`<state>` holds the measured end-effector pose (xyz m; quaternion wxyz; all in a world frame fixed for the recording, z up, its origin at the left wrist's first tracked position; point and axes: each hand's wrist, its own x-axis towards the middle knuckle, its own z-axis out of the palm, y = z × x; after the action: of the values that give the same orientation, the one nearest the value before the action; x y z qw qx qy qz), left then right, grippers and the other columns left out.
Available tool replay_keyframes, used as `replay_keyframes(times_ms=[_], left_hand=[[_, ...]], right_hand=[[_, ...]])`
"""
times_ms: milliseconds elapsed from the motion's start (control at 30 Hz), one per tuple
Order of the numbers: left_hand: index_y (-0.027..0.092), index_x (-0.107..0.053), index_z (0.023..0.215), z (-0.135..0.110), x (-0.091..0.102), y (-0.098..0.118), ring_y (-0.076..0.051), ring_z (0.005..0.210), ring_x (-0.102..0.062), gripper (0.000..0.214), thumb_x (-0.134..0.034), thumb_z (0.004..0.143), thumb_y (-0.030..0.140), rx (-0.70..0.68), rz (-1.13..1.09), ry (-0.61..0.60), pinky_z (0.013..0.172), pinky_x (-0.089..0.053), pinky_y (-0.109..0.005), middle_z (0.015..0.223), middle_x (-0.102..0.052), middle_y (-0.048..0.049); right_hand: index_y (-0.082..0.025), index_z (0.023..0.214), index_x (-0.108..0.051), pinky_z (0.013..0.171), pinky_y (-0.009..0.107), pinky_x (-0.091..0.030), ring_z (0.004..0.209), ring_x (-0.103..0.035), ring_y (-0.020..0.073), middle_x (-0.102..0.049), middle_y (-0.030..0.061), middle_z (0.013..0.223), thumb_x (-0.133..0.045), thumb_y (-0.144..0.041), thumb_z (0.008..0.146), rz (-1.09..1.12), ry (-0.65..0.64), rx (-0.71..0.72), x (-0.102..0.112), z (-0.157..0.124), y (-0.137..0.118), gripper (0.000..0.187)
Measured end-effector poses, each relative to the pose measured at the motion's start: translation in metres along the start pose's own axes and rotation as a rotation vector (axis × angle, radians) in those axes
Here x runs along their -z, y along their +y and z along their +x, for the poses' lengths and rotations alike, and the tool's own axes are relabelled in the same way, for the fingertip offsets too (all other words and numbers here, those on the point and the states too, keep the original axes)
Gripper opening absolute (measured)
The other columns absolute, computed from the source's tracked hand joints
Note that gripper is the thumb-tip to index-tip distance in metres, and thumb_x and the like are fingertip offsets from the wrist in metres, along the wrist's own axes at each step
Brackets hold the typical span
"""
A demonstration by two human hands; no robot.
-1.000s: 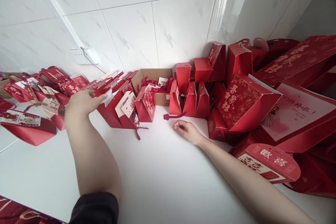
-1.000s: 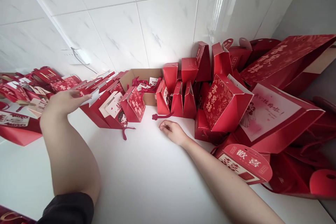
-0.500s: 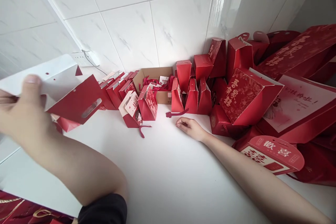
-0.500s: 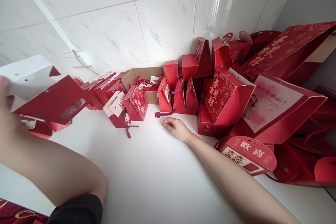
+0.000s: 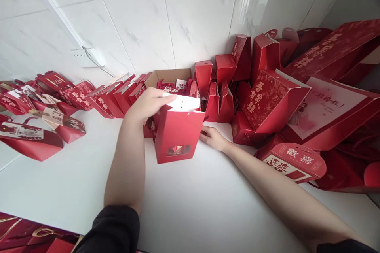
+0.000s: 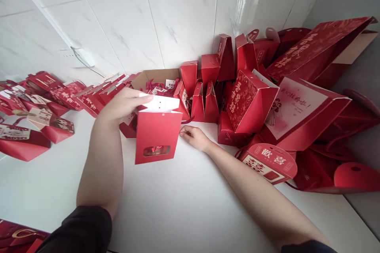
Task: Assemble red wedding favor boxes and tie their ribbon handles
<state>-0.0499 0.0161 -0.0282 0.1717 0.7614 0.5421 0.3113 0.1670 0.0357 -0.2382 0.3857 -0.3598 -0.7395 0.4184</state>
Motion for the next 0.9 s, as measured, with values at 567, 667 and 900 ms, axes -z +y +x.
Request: replay_keyframes(times_ms=[567,667,900], left_hand=[[0.037,-0.071,0.115,0.000,-0.006,0.003,-0.022,0.114,-0.065,0.042,-0.072,0.074,0.030,-0.061,0.052,-0.732,0.092,-0.052,-0.028,0.119,-0.072,0.0031],[0.036,-0.064,0.125,-0.002,-0.002,0.002,-0.023,0.121,-0.062,0.051,-0.071,0.075,0.033,-0.041,0.165,-0.720,0.096,-0.050,-0.028,0.128,-0.067,0.0026],[0.034,-0.044,0.142,-0.012,-0.006,0.024,-0.025,0.126,-0.057,0.069,-0.066,0.077,0.034,-0.018,0.238,-0.778,0.098,-0.049,-0.032,0.139,-0.058,-0.0011]], right_hand=[[-0.025,0.149,-0.022,0.111,0.052,-0.035,0.130,-0.047,0.0346,-0.049,0.0160,0.138,-0.057,-0.066,0.084,-0.003,0.238,0.427,-0.019,-0.025,-0.033,0.085],[-0.023,0.148,-0.021,0.110,0.052,-0.037,0.129,-0.048,0.0332,-0.048,0.0163,0.137,-0.035,-0.074,0.089,0.073,0.280,0.398,-0.018,-0.025,-0.036,0.080],[-0.024,0.150,-0.016,0.110,0.052,-0.040,0.132,-0.047,0.0315,-0.039,0.0159,0.148,-0.046,-0.079,0.081,0.039,0.172,0.399,0.001,-0.026,-0.092,0.093]])
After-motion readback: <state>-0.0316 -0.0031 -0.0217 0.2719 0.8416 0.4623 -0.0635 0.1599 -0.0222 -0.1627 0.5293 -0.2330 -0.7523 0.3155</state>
